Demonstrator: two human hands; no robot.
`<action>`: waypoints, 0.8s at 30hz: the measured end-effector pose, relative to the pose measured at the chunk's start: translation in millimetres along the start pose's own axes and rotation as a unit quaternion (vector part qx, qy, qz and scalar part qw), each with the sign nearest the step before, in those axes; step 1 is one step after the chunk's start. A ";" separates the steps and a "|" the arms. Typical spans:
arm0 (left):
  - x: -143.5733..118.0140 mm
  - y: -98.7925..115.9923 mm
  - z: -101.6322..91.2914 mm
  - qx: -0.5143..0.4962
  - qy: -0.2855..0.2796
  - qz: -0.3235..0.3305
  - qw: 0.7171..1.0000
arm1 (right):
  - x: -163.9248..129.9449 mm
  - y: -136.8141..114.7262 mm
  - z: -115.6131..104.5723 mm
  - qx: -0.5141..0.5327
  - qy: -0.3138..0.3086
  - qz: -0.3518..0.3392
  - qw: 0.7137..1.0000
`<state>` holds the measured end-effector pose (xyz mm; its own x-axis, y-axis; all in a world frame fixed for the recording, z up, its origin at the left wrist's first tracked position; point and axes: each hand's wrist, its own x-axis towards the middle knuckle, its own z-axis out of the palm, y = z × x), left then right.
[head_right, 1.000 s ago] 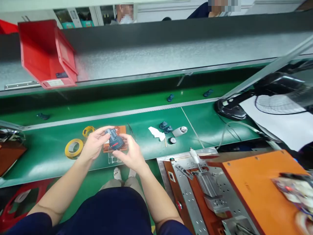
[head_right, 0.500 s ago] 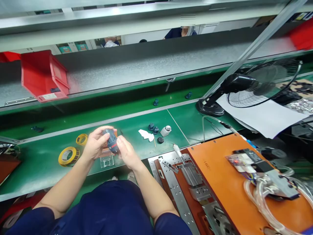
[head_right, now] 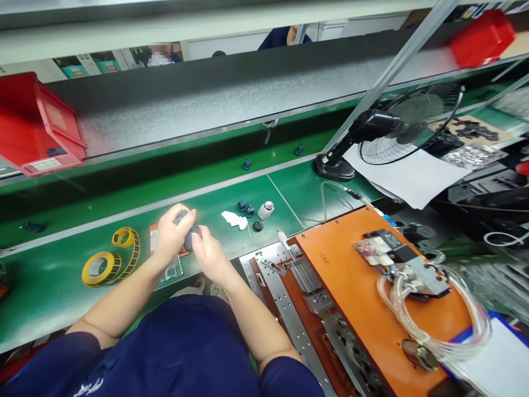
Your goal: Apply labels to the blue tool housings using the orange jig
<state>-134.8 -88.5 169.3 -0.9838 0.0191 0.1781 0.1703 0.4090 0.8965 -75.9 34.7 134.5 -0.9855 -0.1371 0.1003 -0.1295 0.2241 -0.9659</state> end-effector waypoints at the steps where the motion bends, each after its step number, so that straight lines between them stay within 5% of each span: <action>1: 0.7 -1.1 1.8 0.014 0.001 0.010 1.000 | 0.1 0.2 -0.6 -0.010 0.000 0.007 1.000; 4: 3.5 -3.2 4.5 0.006 -0.020 0.031 0.999 | -1.3 -2.8 -3.0 -0.018 0.004 0.042 0.999; 13: 22.6 -12.2 -2.8 -0.233 -0.147 -0.025 0.961 | -5.4 -13.0 3.5 0.041 0.101 0.040 0.993; 17: 23.2 -23.0 -11.8 -0.327 -0.205 -0.056 0.921 | -2.4 -20.4 12.0 0.045 0.154 0.026 0.987; 24: 14.6 -37.5 -27.1 -0.436 -0.342 -0.108 0.826 | -3.0 -29.1 24.1 -0.094 0.223 0.008 0.970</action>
<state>-154.1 -128.3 149.2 -0.7474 0.6639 -0.0272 -0.3306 -0.3361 0.8819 -66.5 5.4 156.5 -0.9316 0.2896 0.2198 -0.0908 0.4001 -0.9120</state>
